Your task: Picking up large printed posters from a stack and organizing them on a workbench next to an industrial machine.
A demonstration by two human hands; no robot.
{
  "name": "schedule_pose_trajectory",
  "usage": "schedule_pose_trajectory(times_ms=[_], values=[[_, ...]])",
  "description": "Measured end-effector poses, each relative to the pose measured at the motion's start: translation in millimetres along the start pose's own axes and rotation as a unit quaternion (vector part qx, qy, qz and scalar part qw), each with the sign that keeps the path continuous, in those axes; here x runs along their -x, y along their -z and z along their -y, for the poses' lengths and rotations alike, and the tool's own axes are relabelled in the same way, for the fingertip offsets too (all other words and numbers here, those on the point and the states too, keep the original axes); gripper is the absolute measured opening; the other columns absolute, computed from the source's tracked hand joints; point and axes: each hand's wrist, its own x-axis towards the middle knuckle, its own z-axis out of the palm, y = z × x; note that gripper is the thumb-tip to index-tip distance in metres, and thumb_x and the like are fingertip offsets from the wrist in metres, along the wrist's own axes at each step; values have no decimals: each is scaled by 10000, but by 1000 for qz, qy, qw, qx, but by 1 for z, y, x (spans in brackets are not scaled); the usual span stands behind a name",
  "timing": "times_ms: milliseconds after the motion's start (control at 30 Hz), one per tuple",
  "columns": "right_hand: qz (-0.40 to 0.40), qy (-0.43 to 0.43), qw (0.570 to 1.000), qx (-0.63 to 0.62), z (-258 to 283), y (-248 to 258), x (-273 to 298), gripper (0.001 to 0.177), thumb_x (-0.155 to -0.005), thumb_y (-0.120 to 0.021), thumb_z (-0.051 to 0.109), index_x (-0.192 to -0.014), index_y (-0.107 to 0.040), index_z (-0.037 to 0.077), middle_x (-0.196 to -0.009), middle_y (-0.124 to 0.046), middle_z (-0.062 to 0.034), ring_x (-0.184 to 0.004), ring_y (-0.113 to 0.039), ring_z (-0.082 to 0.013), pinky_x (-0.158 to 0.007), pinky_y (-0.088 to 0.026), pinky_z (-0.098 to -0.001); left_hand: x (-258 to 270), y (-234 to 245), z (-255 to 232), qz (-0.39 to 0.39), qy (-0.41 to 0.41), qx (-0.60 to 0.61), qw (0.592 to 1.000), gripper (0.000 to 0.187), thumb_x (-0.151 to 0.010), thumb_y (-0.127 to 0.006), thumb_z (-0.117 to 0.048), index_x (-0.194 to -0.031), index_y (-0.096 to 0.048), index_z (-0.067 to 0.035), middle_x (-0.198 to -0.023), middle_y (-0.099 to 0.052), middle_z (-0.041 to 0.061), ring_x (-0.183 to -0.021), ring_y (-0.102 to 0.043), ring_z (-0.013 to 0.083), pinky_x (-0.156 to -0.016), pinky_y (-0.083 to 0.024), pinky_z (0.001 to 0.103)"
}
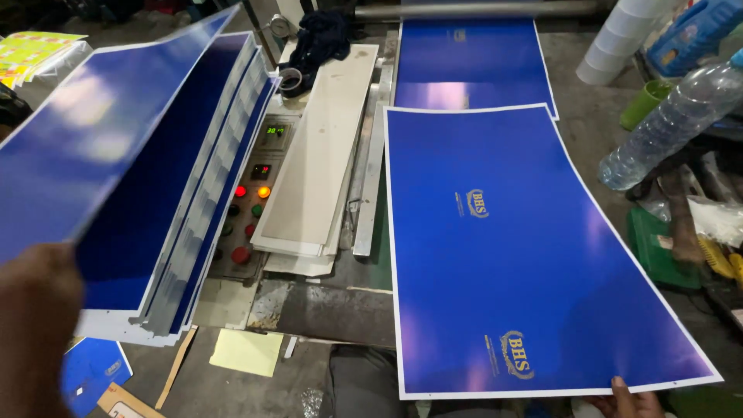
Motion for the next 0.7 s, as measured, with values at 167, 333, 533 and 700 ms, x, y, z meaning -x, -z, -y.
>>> schedule_pose_trajectory(times_ms=[167,333,533,700], values=[[-41,10,998,53,10,-17,32,519,-1080,-458,94,-1587,-385,7,-1356,-589,-293,-1166,-646,-395,-876,-605,-573,80,101,-221,-40,-37,-43,998,273,-1063,-653,-305,-858,-735,-145,-658,-655,99,-515,-631,255,-536,-493,371],[40,110,992,-48,-30,-15,18,544,-1039,-461,48,-1579,-408,11,-1309,-604,-240,-1044,-665,-356,-710,-616,-513,114,57,-270,-51,-77,200,975,149,-942,-720,-254,-878,-768,-129,-685,-692,144,-569,-663,336,-550,-496,446],[-26,47,998,-26,-6,-85,28,374,-1076,-588,113,-1410,-566,-54,-1149,-653,-212,-941,-688,-290,-726,-619,-437,132,32,-300,-20,-8,331,943,169,-928,-734,-256,-934,-781,-93,-729,-707,168,-631,-695,356,-576,-526,433],[28,78,997,-8,40,-145,-2,400,-1034,-603,142,-1418,-596,30,-1094,-660,-152,-841,-677,-263,-653,-599,-405,128,40,-312,-1,-20,373,928,163,-921,-731,-237,-950,-783,-85,-758,-715,181,-640,-708,353,-572,-527,423]])
